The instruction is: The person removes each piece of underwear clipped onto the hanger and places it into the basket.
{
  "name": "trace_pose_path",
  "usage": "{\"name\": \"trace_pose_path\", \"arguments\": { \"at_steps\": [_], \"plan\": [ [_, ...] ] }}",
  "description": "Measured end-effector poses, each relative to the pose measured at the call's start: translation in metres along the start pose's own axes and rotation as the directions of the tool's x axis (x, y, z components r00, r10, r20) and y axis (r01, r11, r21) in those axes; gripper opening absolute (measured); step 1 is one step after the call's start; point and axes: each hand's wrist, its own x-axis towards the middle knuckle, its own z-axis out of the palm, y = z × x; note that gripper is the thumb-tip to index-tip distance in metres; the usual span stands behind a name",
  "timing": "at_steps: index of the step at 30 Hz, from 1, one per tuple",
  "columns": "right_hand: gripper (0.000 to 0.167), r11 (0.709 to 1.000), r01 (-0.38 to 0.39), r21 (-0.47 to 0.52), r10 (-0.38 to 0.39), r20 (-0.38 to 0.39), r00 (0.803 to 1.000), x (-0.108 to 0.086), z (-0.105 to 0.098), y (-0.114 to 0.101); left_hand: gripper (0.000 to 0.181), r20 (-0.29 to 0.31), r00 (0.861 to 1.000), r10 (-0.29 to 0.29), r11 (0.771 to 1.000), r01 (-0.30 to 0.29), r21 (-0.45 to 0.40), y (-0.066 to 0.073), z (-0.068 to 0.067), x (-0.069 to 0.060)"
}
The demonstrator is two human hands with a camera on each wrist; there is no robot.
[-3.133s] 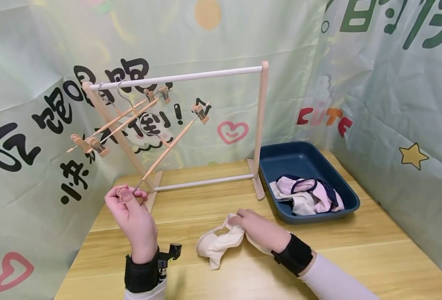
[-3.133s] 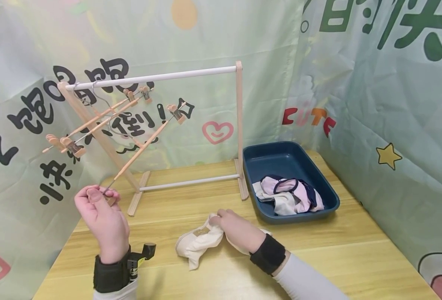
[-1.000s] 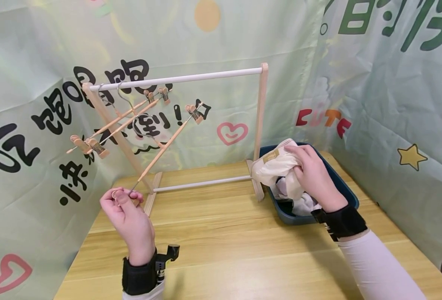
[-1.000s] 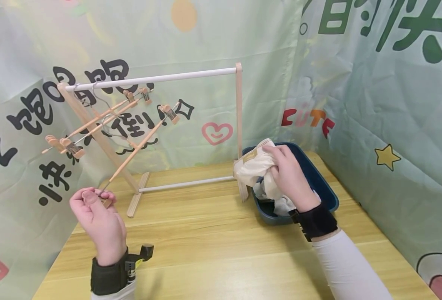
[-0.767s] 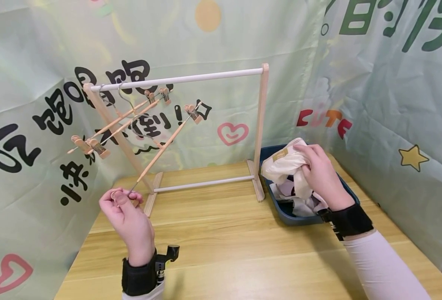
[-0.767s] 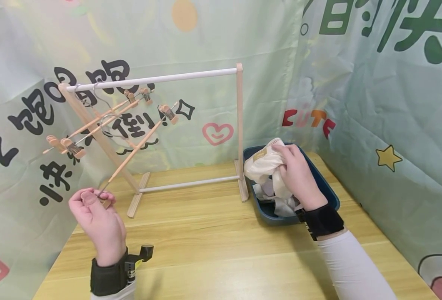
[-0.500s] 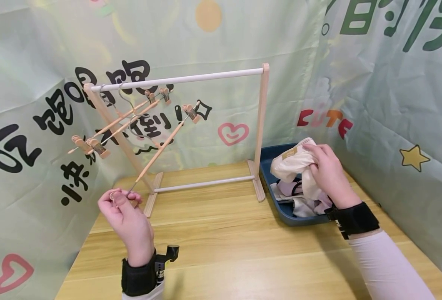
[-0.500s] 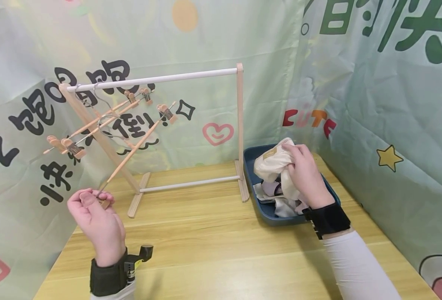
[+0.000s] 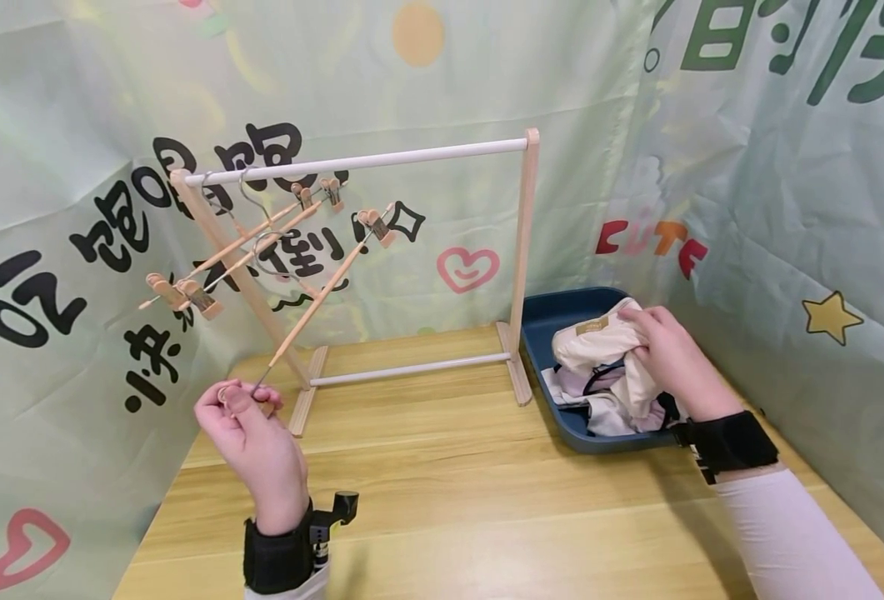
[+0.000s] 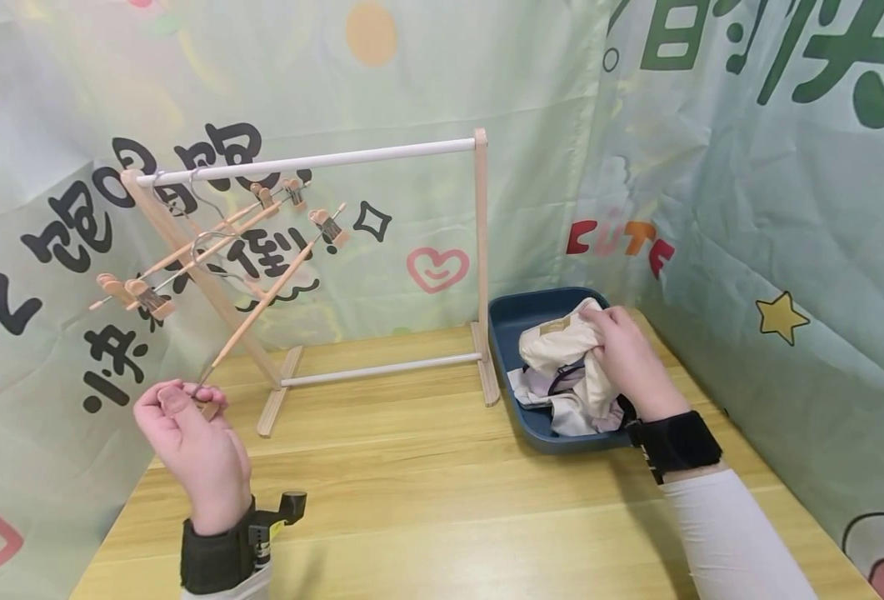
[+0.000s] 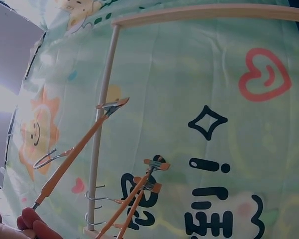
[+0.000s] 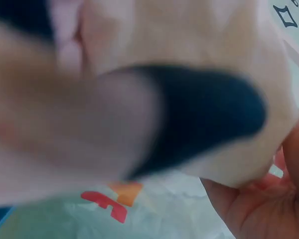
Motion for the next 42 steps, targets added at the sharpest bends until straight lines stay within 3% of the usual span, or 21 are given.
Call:
{"name": "trace_pose_path", "arguments": {
  "at_steps": [8,15,23,34,42],
  "plan": [
    [0.054,0.994,0.108,-0.027,-0.107,0.026,0.994,-0.009,0.007,0.015,0.013,0.002,1.0,0.008,1.0,-0.008,0.004,0.0,0.001,0.0],
    [0.053,0.998,0.05,-0.031,-0.044,0.162,0.986,-0.016,0.01,0.018,0.014,-0.012,1.0,-0.018,1.0,0.018,0.017,0.0,0.003,-0.002],
    [0.055,0.998,-0.028,-0.059,0.045,0.319,0.947,-0.024,0.008,0.017,0.016,-0.01,0.999,-0.043,0.999,0.044,0.026,-0.001,0.004,-0.003],
    [0.051,0.999,-0.008,-0.042,0.022,0.342,0.939,-0.031,0.013,0.021,0.017,-0.006,0.998,-0.057,0.997,0.058,0.059,-0.005,0.002,-0.005],
    [0.043,0.996,0.055,-0.069,-0.027,0.35,0.936,-0.03,0.018,0.023,0.016,0.015,0.999,-0.031,0.996,0.03,0.085,-0.003,0.008,0.0]
  ]
}}
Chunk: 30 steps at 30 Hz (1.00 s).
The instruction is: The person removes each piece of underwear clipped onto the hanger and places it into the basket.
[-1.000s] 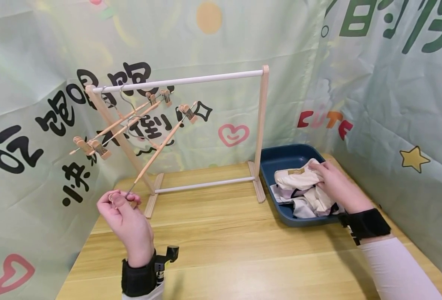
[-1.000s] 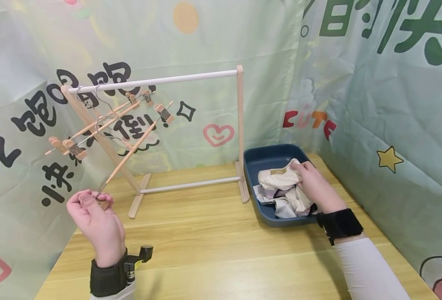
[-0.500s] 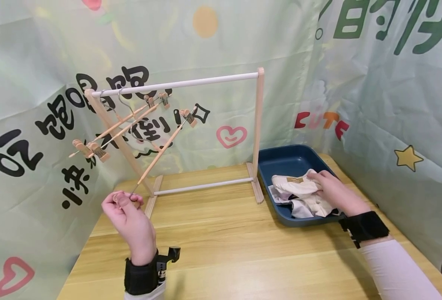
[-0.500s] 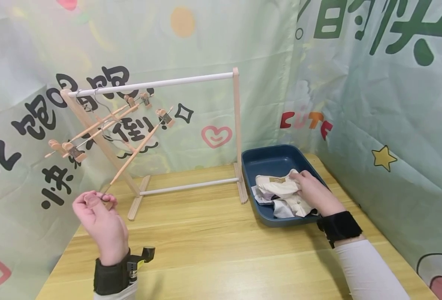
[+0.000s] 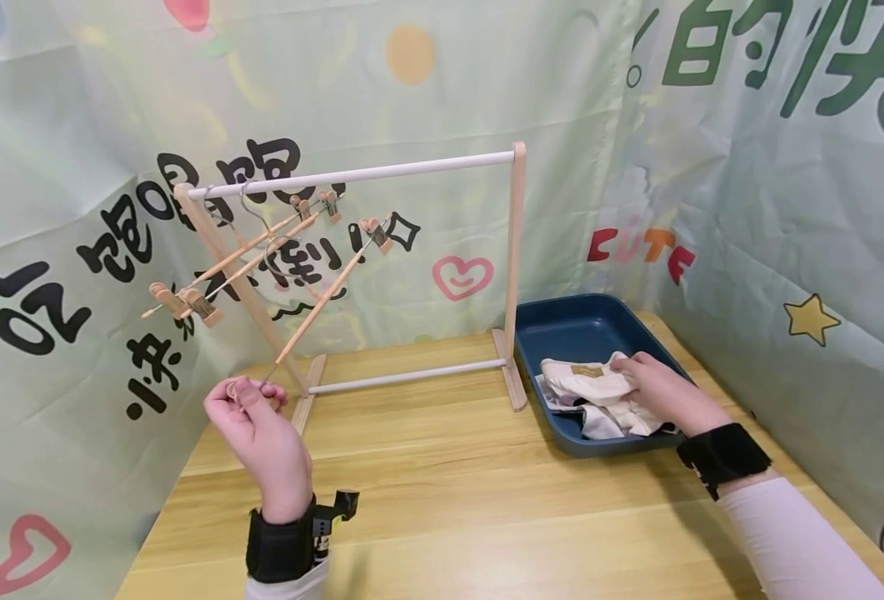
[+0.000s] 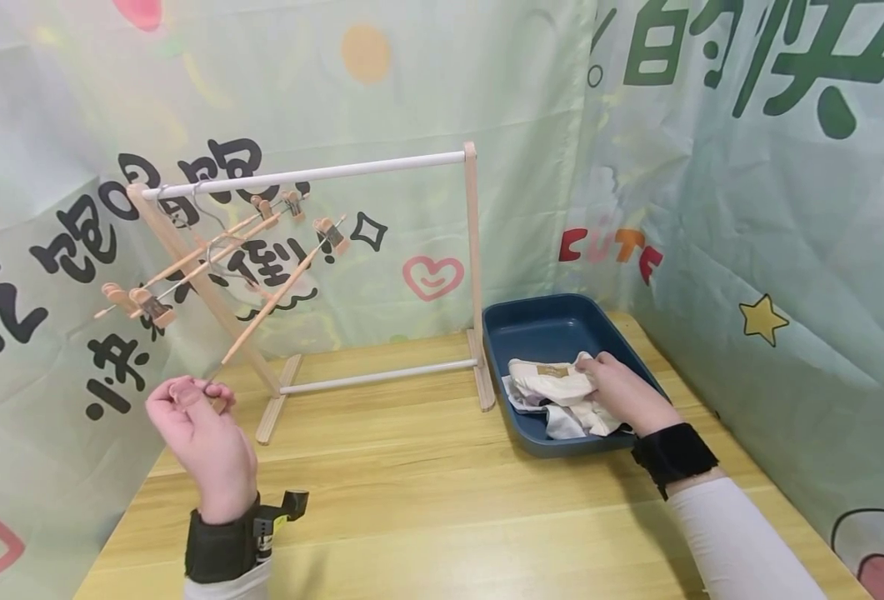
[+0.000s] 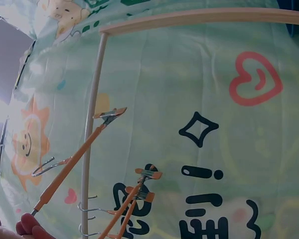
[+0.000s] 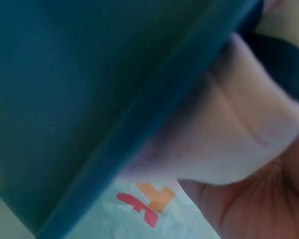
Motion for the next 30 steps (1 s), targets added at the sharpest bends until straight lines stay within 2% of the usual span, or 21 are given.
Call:
{"name": "trace_pose_path", "arguments": {
  "at_steps": [9,20,24,30],
  "plan": [
    [0.043,1.0,-0.025,0.002,0.025,0.068,0.997,0.003,0.002,0.003,0.014,0.03,0.998,0.051,0.997,-0.052,0.052,0.002,0.006,0.007],
    [0.036,1.0,-0.011,-0.002,0.011,0.102,0.995,0.006,0.005,0.005,0.012,0.03,0.998,0.048,0.998,-0.049,0.05,0.004,0.011,0.015],
    [0.038,1.0,-0.011,-0.003,0.011,0.109,0.994,0.006,0.002,0.002,0.012,0.031,0.999,0.041,0.996,-0.044,0.079,0.005,0.012,0.017],
    [0.042,0.998,-0.059,-0.022,0.062,0.161,0.985,0.004,-0.005,-0.008,0.011,0.031,0.999,0.032,0.994,-0.035,0.108,0.005,0.012,0.018]
  ]
}}
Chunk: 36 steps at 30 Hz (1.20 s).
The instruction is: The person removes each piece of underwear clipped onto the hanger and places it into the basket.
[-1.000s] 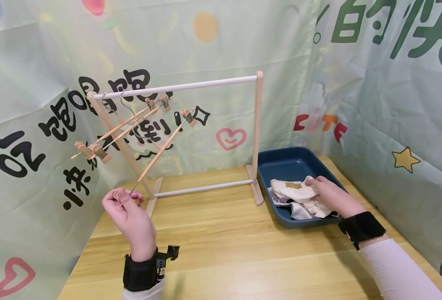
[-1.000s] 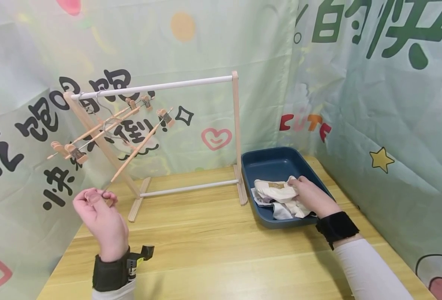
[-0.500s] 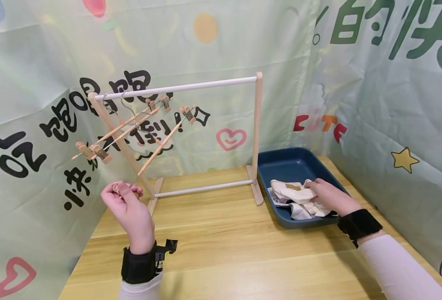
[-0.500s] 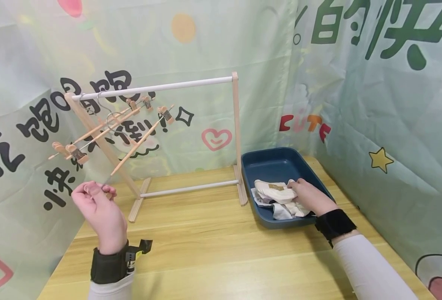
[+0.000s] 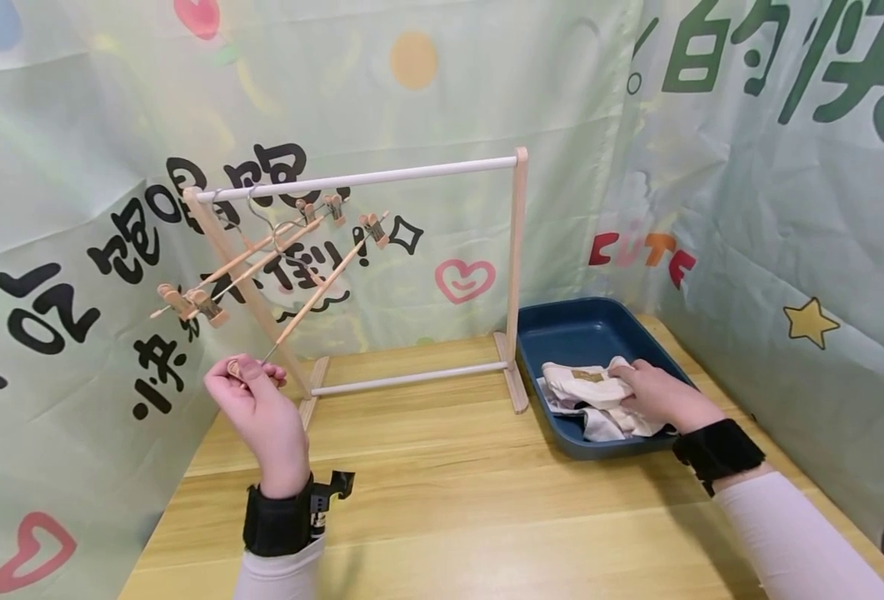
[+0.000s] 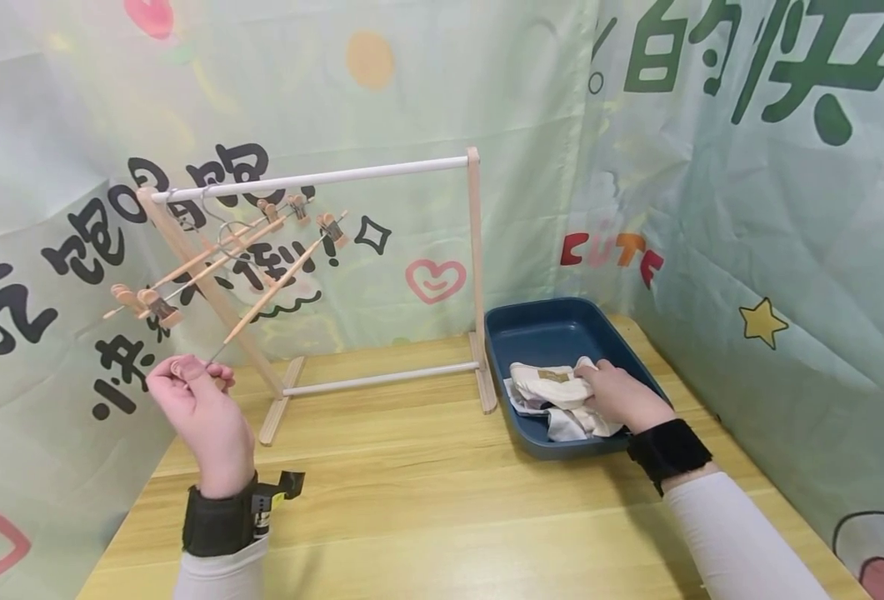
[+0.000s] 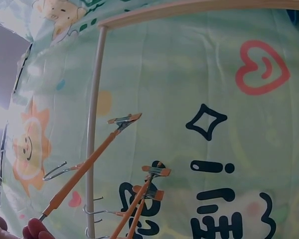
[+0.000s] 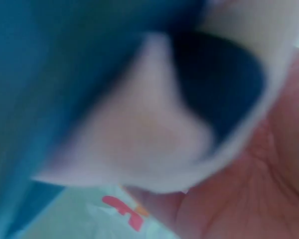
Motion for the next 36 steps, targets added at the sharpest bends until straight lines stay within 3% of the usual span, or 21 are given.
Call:
{"name": "trace_pose_path", "arguments": {
  "at_steps": [7,19,28,36],
  "plan": [
    [0.041,0.992,-0.103,-0.075,0.102,-0.025,0.995,-0.003,-0.013,-0.02,0.011,0.006,1.0,-0.013,0.999,0.013,0.045,0.0,0.0,0.001],
    [0.036,0.996,-0.054,-0.073,0.038,-0.214,0.976,0.008,-0.016,-0.05,0.01,0.019,1.0,-0.005,0.999,0.005,0.034,0.0,0.006,0.004],
    [0.027,1.0,0.011,0.005,-0.009,-0.389,0.921,0.016,-0.016,-0.066,0.012,0.02,1.0,-0.001,0.999,0.001,0.033,0.0,0.011,0.01],
    [0.017,0.997,0.064,0.034,-0.036,-0.529,0.848,0.021,-0.011,-0.081,0.011,0.015,1.0,0.01,1.0,-0.01,0.023,-0.001,0.02,0.017]
  ]
}}
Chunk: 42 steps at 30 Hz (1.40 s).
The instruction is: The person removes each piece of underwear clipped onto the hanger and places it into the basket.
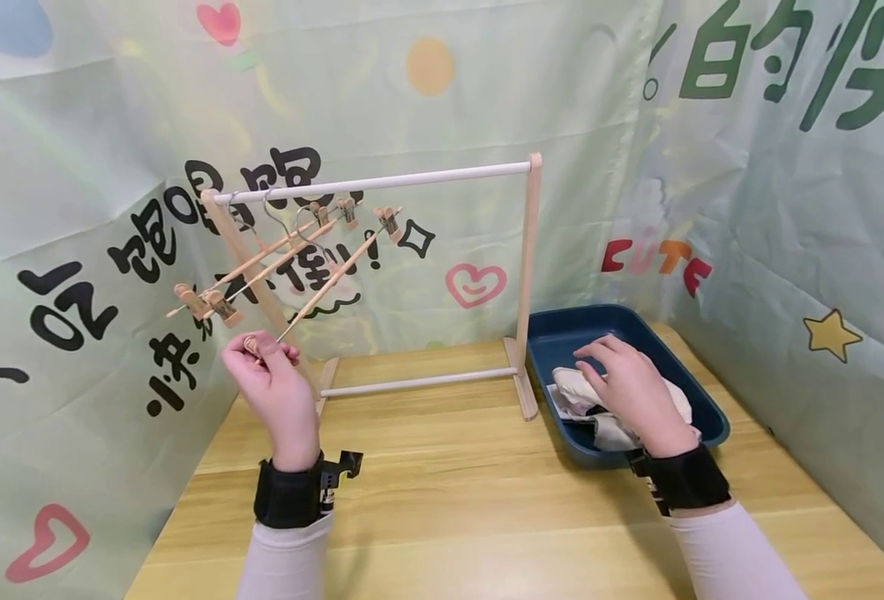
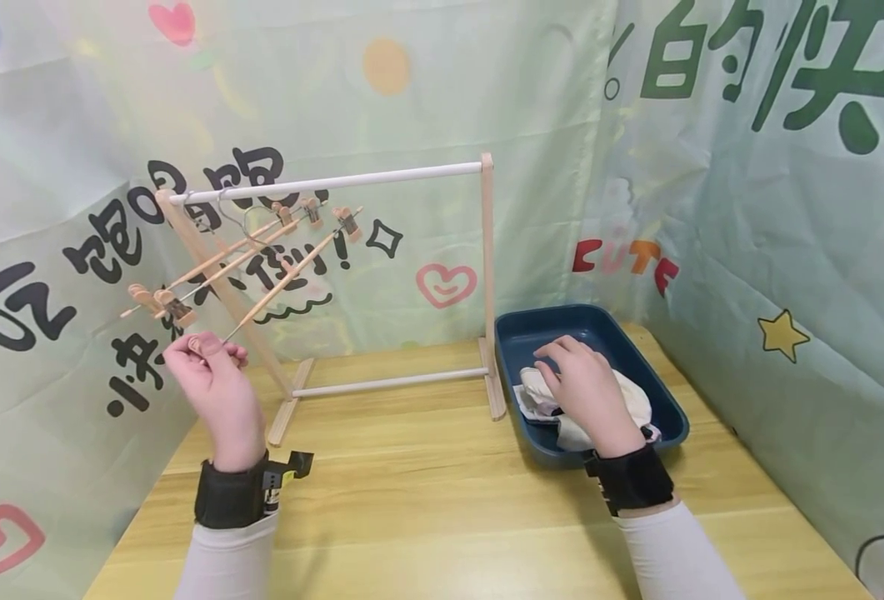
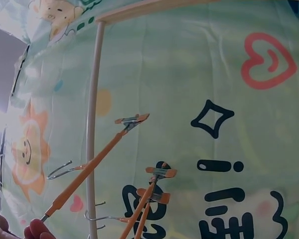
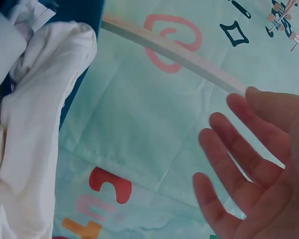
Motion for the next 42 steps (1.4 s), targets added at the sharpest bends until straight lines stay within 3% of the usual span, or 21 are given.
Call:
{"name": "trace_pose_path", "arguments": {
  "at_steps": [7,13,19,26,32,42],
  "plan": [
    [0.028,0.998,0.039,0.049,-0.035,-0.076,0.996,-0.002,0.002,-0.007,0.01,0.031,0.998,0.047,0.998,-0.048,0.035,-0.004,0.013,0.001],
    [0.029,0.992,0.108,0.061,-0.098,-0.148,0.984,0.001,0.003,-0.013,0.011,0.052,0.997,0.054,0.998,-0.055,0.027,-0.007,0.022,0.007],
    [0.032,0.988,0.127,0.091,-0.111,-0.164,0.98,0.001,0.003,-0.023,0.013,0.038,0.996,0.077,0.996,-0.079,0.04,-0.009,0.029,0.014],
    [0.036,0.973,0.204,0.108,-0.178,-0.208,0.962,-0.002,-0.001,-0.036,0.011,0.055,0.997,0.062,0.998,-0.064,0.025,-0.014,0.037,0.022],
    [0.034,0.962,0.24,0.134,-0.205,-0.228,0.952,-0.001,-0.004,-0.044,0.01,0.038,0.996,0.087,0.995,-0.088,0.048,-0.016,0.044,0.033],
    [0.034,0.96,0.242,0.143,-0.205,-0.232,0.951,-0.003,-0.006,-0.047,0.013,0.051,0.994,0.096,0.992,-0.1,0.08,-0.02,0.053,0.048]
  ]
}}
